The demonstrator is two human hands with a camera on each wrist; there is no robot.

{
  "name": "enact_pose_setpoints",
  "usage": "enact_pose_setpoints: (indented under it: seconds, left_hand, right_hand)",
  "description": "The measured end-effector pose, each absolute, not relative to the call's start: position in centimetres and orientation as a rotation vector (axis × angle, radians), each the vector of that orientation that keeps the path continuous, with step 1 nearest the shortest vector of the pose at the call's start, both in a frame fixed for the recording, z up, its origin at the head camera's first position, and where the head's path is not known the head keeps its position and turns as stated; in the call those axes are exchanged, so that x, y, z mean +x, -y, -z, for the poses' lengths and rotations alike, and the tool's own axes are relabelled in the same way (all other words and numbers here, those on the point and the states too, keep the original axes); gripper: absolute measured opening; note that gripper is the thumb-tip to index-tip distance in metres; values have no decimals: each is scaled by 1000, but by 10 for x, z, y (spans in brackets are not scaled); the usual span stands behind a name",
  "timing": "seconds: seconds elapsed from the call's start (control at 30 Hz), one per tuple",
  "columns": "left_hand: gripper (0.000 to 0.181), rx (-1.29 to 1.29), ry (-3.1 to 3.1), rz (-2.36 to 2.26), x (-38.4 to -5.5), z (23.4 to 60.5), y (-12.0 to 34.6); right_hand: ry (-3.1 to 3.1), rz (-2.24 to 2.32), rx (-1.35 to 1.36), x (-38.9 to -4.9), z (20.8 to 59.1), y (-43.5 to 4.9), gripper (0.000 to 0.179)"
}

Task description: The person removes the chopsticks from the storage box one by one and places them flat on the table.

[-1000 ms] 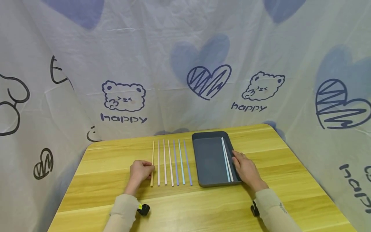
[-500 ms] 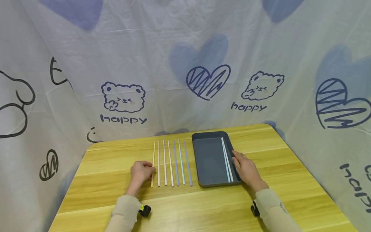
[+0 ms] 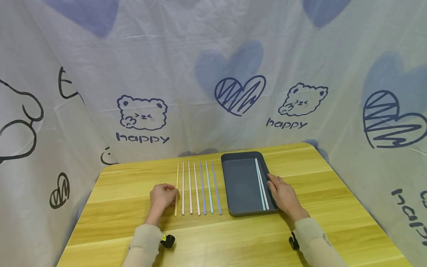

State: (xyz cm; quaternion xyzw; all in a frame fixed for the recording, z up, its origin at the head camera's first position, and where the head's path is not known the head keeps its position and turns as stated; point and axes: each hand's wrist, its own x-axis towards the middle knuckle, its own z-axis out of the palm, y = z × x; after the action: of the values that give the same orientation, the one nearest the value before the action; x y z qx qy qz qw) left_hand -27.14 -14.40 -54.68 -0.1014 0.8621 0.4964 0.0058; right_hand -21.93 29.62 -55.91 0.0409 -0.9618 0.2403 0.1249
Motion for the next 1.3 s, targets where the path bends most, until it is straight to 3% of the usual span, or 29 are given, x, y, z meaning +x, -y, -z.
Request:
enact_pose_setpoints:
  seconds: [0.23,0.73,1.3]
  left_hand:
    - [27,-183,-2692,-1655,-274,531,126]
    - [23,78,-2473,-1886,-273,509,42]
    - [20,358,-2468,-1731,-260,497,-53]
  right_hand:
    - [2797,-691,122,-221,559,-297,45]
    - [2802,-700,133,-221,561,-298,45]
    - [2802,-736,117,-222,562,-298,46]
